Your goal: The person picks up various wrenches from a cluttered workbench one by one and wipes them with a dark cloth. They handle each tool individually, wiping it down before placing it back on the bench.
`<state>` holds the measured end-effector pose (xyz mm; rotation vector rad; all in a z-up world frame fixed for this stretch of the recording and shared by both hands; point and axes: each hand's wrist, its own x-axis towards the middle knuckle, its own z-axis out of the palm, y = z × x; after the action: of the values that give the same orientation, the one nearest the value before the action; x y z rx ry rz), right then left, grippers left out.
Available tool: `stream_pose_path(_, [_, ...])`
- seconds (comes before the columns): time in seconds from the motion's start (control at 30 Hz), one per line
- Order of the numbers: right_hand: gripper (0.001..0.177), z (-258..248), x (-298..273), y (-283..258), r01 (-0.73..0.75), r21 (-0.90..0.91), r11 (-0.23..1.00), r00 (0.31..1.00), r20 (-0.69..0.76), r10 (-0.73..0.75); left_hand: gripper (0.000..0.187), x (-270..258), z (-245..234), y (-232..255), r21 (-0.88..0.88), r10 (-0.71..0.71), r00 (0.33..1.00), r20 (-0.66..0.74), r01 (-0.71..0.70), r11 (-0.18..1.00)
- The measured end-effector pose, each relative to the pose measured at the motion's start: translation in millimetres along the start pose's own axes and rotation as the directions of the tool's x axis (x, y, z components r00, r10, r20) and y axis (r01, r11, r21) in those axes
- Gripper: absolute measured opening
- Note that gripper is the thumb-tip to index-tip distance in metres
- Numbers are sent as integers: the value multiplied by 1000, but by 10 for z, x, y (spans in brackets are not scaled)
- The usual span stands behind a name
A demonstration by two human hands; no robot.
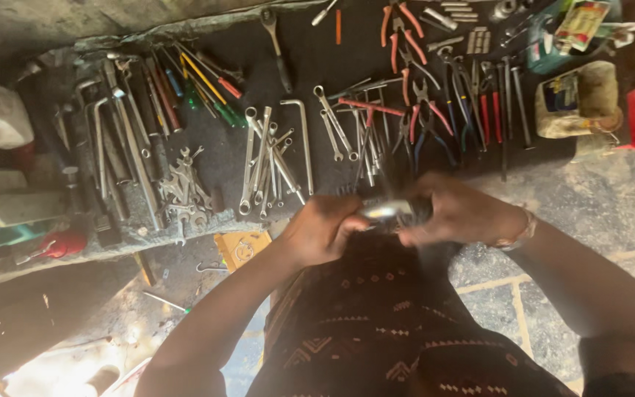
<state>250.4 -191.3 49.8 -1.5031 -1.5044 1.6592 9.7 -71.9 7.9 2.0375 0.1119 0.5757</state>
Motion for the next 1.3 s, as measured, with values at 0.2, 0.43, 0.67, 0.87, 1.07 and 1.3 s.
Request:
stream_pose_path(0.2, [61,-1,-117,89,157,145,977,981,92,-171,47,-41,109,-34,-61,-61,996,71,66,996])
stream_pose_path(0.43, [34,326,-33,411,-60,-728,683,614,-566,-550,44,5,132,8,-133,-146,989,-7,144,981])
stream_pose_path(0.67, [21,386,62,472,82,-580,811,493,-683,-538,42,47,167,9,-136,-206,978,-39,199,971])
stream_pose_path(0.87, [19,99,-285,489,330,323,887,652,-757,33,57,-22,-89,27,-260,-297,950,-100,263,929])
stream_pose_path(1.07, [43,-18,-431,327,676,642,362,737,-574,-358,57,-56,-255,213,-551,-470,880,62,423,719])
stream_pose_path(1.3, [65,227,-172,-185,603,145,784,728,-502,-467,61,96,-271,369,-320,-283,959,-11,264,910])
